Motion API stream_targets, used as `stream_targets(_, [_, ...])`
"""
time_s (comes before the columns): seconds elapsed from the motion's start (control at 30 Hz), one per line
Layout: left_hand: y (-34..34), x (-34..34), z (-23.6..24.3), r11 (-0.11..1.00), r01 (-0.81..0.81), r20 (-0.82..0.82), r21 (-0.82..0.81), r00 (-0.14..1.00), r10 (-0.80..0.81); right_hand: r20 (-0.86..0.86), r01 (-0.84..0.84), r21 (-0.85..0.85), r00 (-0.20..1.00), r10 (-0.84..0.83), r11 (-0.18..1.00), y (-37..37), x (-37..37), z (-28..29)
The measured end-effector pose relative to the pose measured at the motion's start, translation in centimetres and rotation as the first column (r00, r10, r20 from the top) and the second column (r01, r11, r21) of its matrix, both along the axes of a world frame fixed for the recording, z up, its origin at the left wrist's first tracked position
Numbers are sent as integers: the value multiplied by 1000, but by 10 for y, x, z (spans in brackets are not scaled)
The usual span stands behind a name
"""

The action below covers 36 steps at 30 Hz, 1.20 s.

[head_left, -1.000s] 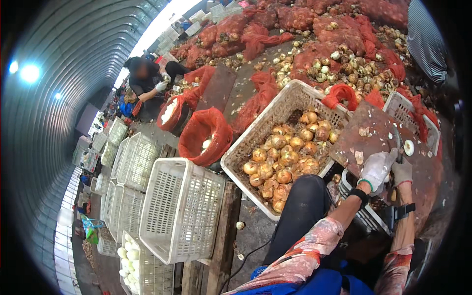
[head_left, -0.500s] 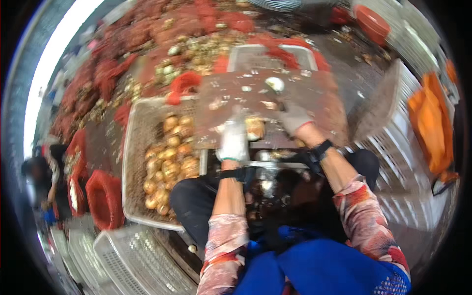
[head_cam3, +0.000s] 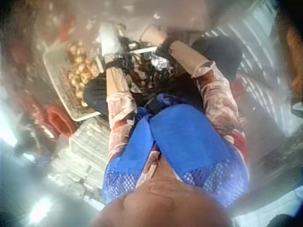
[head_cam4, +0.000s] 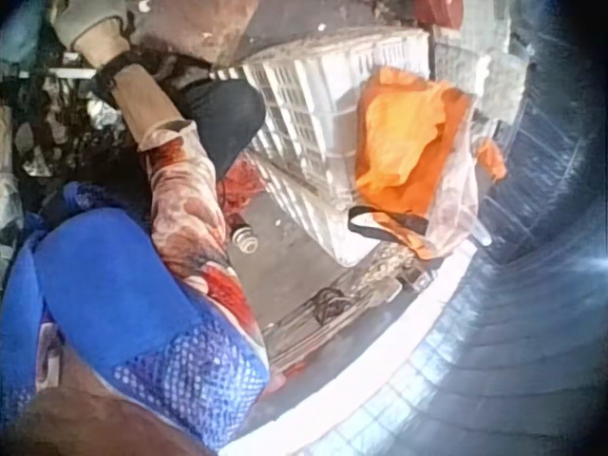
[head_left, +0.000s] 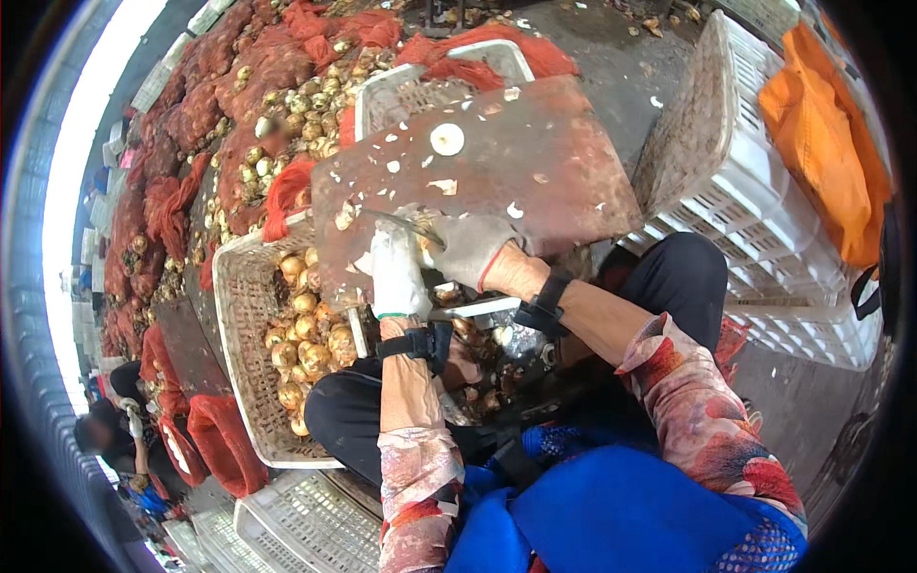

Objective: The person is peeling and sorting onions in an industrial or agricultural setting.

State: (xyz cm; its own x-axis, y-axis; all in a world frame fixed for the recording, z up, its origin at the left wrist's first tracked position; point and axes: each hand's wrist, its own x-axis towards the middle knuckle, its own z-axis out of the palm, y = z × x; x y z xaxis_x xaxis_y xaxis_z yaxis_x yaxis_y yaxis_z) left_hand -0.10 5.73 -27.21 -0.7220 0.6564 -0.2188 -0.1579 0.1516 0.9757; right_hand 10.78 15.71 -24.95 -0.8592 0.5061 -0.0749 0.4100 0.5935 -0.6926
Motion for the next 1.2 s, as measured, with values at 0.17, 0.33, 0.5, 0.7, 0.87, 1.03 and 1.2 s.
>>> stream_targets(0.17, [8, -1, -13, 996, -49, -144, -71, 989, 38, 150, 131, -42, 981, -124, 990, 36, 3, -23])
stream_targets(0.33, [9, -3, 5, 995, -33, 5, -91, 999, 34, 234, 269, -29, 938, -255, 963, 53, -4, -28])
stream_targets(0.5, [7, -4, -1, 997, -10, -121, -81, 993, 0, 95, 344, -184, 939, -331, 921, 42, 14, -22])
stream_targets(0.7, [-4, -34, -50, 996, -50, -296, -77, 955, 25, -82, 87, 130, 994, -77, 988, -46, 41, -39])
stream_targets(0.87, [18, 10, 17, 993, -105, 27, -43, 994, 106, 52, 37, 149, 998, -46, 988, -55, 43, -40])
stream_targets(1.03, [31, 11, 9, 982, -189, -52, 14, 980, 190, 45, 78, 165, 995, -86, 983, -52, 38, -44])
stream_targets(1.2, [36, 2, 1, 994, -96, 17, 54, 995, 96, 82, 118, 172, 988, -133, 978, -46, 22, -43])
